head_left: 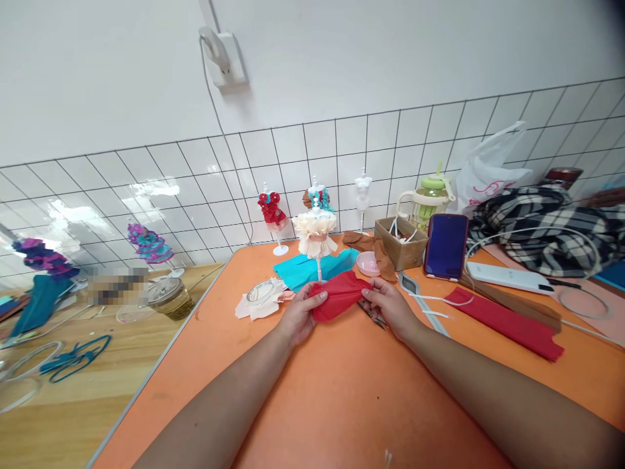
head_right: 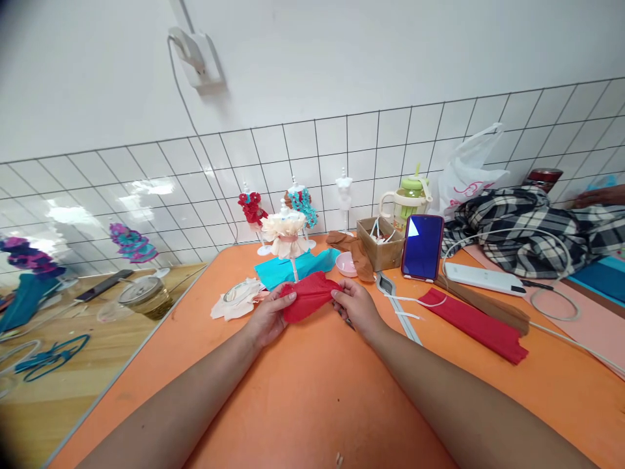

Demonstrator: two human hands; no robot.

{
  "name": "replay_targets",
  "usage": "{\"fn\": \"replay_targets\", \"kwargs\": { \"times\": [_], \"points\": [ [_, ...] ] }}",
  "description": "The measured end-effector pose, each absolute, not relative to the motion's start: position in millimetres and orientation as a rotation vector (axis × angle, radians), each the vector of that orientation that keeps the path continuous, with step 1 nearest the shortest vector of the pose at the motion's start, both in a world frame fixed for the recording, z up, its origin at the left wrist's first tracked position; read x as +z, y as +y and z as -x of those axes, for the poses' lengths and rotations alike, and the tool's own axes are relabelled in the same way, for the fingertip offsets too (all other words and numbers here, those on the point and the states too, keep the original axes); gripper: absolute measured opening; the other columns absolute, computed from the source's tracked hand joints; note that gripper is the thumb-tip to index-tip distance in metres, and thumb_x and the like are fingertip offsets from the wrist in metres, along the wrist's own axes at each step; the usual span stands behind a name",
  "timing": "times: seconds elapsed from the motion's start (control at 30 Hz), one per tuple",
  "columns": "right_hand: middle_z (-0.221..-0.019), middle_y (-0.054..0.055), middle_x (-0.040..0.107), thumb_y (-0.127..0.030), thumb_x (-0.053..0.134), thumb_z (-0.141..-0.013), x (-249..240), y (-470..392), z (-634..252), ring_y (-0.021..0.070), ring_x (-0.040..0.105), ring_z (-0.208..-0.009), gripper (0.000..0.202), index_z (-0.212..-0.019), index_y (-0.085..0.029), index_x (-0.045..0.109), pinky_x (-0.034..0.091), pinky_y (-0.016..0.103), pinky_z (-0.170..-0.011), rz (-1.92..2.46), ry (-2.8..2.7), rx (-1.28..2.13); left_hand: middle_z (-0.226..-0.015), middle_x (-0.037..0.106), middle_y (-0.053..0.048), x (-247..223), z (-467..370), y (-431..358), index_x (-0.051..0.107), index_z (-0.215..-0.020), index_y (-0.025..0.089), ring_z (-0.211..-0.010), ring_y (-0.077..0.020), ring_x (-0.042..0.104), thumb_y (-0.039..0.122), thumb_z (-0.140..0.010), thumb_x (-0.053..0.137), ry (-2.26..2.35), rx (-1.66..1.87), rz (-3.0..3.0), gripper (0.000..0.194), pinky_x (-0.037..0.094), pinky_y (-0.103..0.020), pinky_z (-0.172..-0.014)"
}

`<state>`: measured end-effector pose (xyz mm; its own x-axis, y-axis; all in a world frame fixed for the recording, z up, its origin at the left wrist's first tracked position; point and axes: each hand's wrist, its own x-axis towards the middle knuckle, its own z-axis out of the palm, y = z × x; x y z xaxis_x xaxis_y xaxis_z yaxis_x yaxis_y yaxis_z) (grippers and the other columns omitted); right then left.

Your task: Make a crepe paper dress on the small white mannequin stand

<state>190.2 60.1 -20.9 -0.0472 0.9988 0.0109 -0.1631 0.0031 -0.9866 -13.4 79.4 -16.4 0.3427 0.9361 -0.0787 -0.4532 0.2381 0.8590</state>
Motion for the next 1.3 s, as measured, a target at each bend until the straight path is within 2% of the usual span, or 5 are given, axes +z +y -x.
{"fn": "replay_targets", "kwargs": {
  "times": [0.3,0.4,0.57,0.9,1.3],
  "points": [
    [-0.058,-0.004,0.052,-0.035,0.054,-0.07,-23.0,77.3,-208.4,0.0108,0.048,-0.048,0.02,-0.083,-0.02,0.056,0.031,0.019,-0.038,1.154,-1.082,1.171,-0.107,0.069,-0.011,-10.0,40.5,83.7,0.065,-0.098,0.016,-0.095,-0.0241,0.067,0.015,-0.067,0.076,0.742,0.758,-0.88,0.033,0.053,-0.033,-0.08],
    [-0.077,0.002,0.065,-0.025,0.045,-0.074,-27.5,84.4,-214.2,0.0167,0.059,-0.071,0.025,-0.089,-0.02,0.065,0.048,0.028,-0.063,1.18,-1.507,0.993,-0.096,0.072,-0.012,-10.9,47.6,87.3,0.067,-0.095,0.013,-0.085,-0.0222,0.069,0.012,-0.065,0.075,0.816,0.673,-0.857,0.031,0.053,-0.029,-0.074],
    [-0.115,0.004,0.065,-0.012,0.046,-0.075,-37.9,87.6,-222.7,0.0225,0.05,-0.117,0.04,-0.106,-0.025,0.069,0.039,0.037,-0.097,1.02,-2.324,0.653,-0.084,0.072,-0.009,-5.2,55.4,90.0,0.07,-0.08,0.014,-0.077,-0.0198,0.068,0.023,-0.065,0.077,0.824,0.586,-0.912,0.019,0.051,-0.029,-0.073],
    [-0.084,0.011,0.067,-0.01,0.046,-0.08,-1.7,69.1,-232.3,0.024,0.058,-0.086,0.021,-0.089,-0.017,0.063,0.035,0.031,-0.072,1.683,-2.465,0.044,-0.072,0.07,-0.005,12.0,61.9,92.1,0.071,-0.076,0.013,-0.062,-0.0145,0.062,0.034,-0.063,0.08,1.08,0.628,-1.151,0.026,0.044,-0.024,-0.06],
    [-0.099,0.002,0.069,-0.034,0.057,-0.079,-19.9,61.6,-204.8,0.0223,0.061,-0.09,0.036,-0.115,-0.031,0.058,0.034,0.028,-0.071,1.584,-2.298,0.487,-0.085,0.07,-0.004,11.3,45.8,81.7,0.072,-0.083,0.017,-0.078,-0.0178,0.061,0.041,-0.063,0.078,1.022,0.357,-1.57,0.032,0.043,-0.024,-0.068]
  ]
}}
